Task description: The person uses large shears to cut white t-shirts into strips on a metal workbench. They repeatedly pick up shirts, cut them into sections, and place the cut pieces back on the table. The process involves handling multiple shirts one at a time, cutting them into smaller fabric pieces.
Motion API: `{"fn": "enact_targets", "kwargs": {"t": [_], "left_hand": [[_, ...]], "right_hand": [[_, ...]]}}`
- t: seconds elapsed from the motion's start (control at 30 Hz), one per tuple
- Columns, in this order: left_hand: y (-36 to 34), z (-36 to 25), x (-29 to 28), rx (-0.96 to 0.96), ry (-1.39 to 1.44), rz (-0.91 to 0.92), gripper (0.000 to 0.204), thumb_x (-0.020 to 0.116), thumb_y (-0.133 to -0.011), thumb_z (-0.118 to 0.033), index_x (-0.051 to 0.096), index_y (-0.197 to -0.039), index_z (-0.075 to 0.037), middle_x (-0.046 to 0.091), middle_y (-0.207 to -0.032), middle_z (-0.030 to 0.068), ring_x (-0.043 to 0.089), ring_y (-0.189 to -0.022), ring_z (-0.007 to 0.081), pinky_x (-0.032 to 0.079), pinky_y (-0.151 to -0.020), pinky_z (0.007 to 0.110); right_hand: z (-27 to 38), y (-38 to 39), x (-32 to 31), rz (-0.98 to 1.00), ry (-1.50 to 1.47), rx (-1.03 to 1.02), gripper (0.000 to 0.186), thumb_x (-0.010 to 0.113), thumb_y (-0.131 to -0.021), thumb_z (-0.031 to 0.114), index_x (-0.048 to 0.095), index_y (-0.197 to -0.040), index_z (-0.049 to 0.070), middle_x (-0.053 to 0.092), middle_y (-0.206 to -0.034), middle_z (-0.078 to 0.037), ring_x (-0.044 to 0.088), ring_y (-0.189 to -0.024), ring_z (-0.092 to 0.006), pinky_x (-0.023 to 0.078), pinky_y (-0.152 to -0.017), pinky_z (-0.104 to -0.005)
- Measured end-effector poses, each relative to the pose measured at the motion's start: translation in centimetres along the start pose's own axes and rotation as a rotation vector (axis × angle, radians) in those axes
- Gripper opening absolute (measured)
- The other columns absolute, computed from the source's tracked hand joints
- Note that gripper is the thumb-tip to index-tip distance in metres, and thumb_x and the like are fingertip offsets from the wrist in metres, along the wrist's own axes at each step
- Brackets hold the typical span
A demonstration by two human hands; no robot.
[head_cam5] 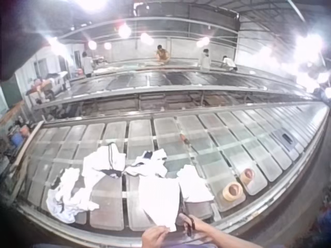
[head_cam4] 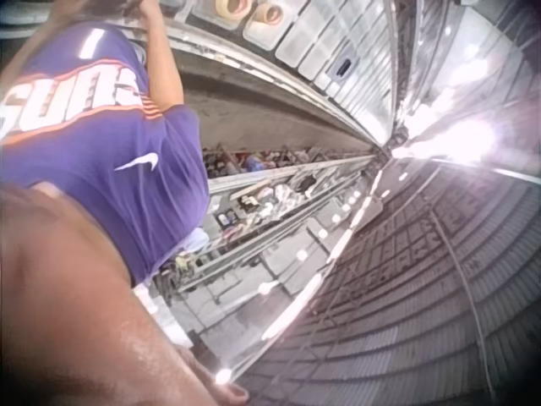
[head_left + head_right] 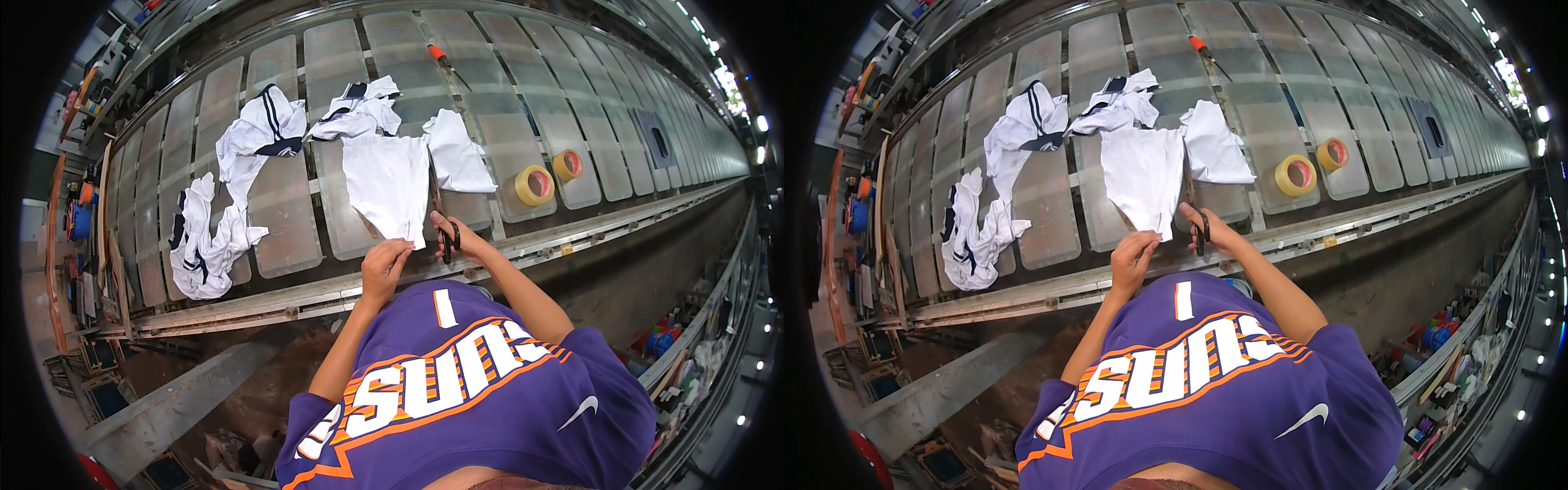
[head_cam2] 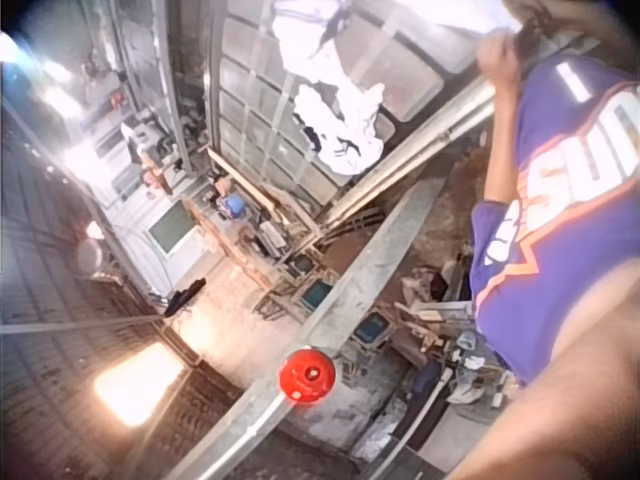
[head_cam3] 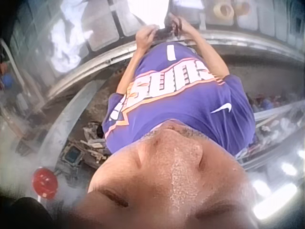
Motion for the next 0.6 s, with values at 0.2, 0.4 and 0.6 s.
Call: {"fn": "enact_targets", "kwargs": {"t": [0.2,0.4,0.6], "left_hand": [[0.0,-0.6,-0.8,0.047,0.036,0.076,0.007,0.068,-0.086,-0.008,0.071,-0.092,-0.006,0.072,-0.094,0.0070,0.068,-0.095,0.0252,0.049,-0.083,0.036],[0.4,-0.6,-2.0,-0.002,0.044,0.039,0.008,0.067,-0.086,-0.008,0.071,-0.093,-0.005,0.072,-0.094,0.0066,0.068,-0.095,0.0252,0.049,-0.083,0.035],[1.7,-0.4,-5.5,-0.165,0.089,-0.152,0.010,0.063,-0.091,-0.007,0.070,-0.094,-0.001,0.072,-0.092,0.0092,0.067,-0.089,0.0211,0.049,-0.082,0.032]], "right_hand": [[1.9,-2.3,-0.7,-0.004,0.019,0.002,0.075,0.063,-0.078,0.072,0.049,-0.099,0.002,0.046,-0.074,-0.002,0.054,-0.059,-0.0116,0.056,-0.055,-0.0284],[3.7,-3.9,-1.4,-0.080,0.085,-0.083,0.060,0.068,-0.081,0.062,0.054,-0.085,0.004,0.048,-0.065,-0.001,0.052,-0.051,-0.0123,0.045,-0.047,-0.0272],[3.9,-5.2,-2.6,0.011,-0.132,-0.136,0.058,0.067,-0.084,0.058,0.053,-0.096,0.003,0.050,-0.068,-0.001,0.054,-0.057,-0.0121,0.057,-0.065,-0.0333]]}}
Point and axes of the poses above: each hand's wrist, its own y-axis away from the middle knuckle, its own x-axis out of the palm, z = x × y, the point moved 5 cm from there along -y, towards the middle knuckle
